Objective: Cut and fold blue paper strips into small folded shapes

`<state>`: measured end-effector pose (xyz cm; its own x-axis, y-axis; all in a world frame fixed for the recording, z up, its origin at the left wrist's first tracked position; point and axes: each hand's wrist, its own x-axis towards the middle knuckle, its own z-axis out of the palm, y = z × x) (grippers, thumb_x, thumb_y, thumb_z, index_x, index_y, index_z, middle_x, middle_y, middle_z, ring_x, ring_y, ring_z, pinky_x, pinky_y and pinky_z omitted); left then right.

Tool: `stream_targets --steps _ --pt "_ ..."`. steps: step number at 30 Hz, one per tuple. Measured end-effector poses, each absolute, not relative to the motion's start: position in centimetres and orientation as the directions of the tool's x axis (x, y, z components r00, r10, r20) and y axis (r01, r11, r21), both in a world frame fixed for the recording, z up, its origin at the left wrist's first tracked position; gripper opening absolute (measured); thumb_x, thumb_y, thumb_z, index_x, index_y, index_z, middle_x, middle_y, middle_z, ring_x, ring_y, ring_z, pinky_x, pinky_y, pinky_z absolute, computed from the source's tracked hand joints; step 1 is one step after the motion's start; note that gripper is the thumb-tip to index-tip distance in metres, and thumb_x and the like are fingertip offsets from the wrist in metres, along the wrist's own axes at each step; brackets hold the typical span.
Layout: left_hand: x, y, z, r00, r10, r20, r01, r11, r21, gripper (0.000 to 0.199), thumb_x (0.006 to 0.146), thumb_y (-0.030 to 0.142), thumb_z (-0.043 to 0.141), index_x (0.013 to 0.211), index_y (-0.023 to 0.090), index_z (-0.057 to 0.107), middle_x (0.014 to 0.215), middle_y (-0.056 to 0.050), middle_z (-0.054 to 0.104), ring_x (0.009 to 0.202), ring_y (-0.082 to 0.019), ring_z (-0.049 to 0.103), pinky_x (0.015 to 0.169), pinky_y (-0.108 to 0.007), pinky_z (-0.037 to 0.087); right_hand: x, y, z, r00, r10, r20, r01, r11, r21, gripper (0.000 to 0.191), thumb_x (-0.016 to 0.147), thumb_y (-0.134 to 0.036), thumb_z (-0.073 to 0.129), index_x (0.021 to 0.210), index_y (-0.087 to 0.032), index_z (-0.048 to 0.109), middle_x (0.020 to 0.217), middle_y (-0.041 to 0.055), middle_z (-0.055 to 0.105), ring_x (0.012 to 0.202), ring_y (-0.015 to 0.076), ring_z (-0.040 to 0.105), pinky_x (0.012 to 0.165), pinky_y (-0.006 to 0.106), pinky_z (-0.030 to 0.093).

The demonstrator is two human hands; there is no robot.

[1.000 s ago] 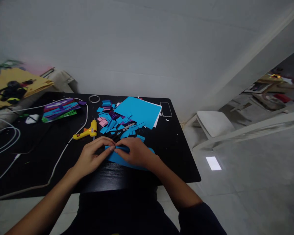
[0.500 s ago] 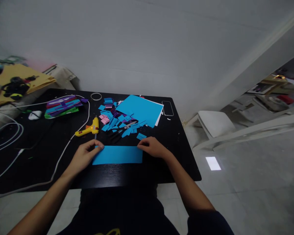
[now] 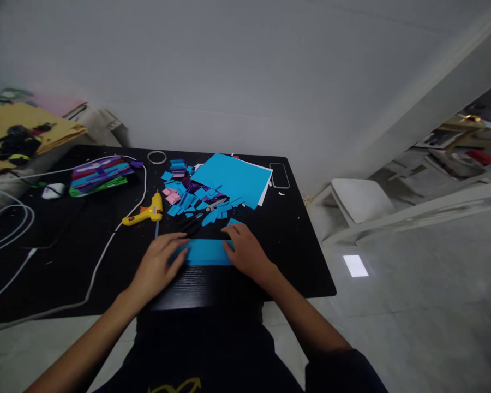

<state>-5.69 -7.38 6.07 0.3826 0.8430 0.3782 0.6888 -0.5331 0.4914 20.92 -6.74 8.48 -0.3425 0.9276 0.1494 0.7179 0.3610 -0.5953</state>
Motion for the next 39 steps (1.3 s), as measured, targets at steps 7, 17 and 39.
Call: stream_targets --steps 7,17,39 --pt "-3.1 -8.2 4.4 0.585 0.762 0.276 0.652 -0.645 0.398 0.041 0.098 0.015 0.050 0.139 0.016 0.058 0.149 -0.013 0.057 0.138 -0.031 0.053 0.114 -0.053 0.047 17.3 -8.3 5.9 -0.525 0.837 0.155 0.668 0.518 -0.534 0.041 0.097 -0.014 0.051 0.138 -0.010 0.058 0.139 0.0176 0.062 0.131 0.0276 0.055 0.115 0.048 0.045" --pt "-3.0 -8.6 4.0 0.571 0.782 0.249 0.681 -0.621 0.388 0.041 0.101 0.018 0.047 0.141 0.014 0.056 0.149 -0.014 0.058 0.140 -0.031 0.052 0.117 -0.054 0.045 17.6 -9.0 5.5 -0.495 0.860 0.125 0.736 0.492 -0.465 0.043 0.100 -0.017 0.046 0.142 -0.010 0.057 0.137 0.0158 0.065 0.130 0.0289 0.055 0.110 0.048 0.049" --pt "-8.5 -8.6 4.0 0.467 0.851 0.243 0.794 -0.524 0.309 0.041 0.104 0.037 0.046 0.138 0.016 0.059 0.142 -0.012 0.064 0.133 -0.029 0.059 0.111 -0.049 0.050 20.6 -9.7 6.3 -0.336 0.937 0.098 0.810 0.340 -0.478 0.039 0.100 -0.015 0.052 0.138 -0.012 0.061 0.128 0.0152 0.070 0.121 0.0261 0.062 0.103 0.043 0.051"
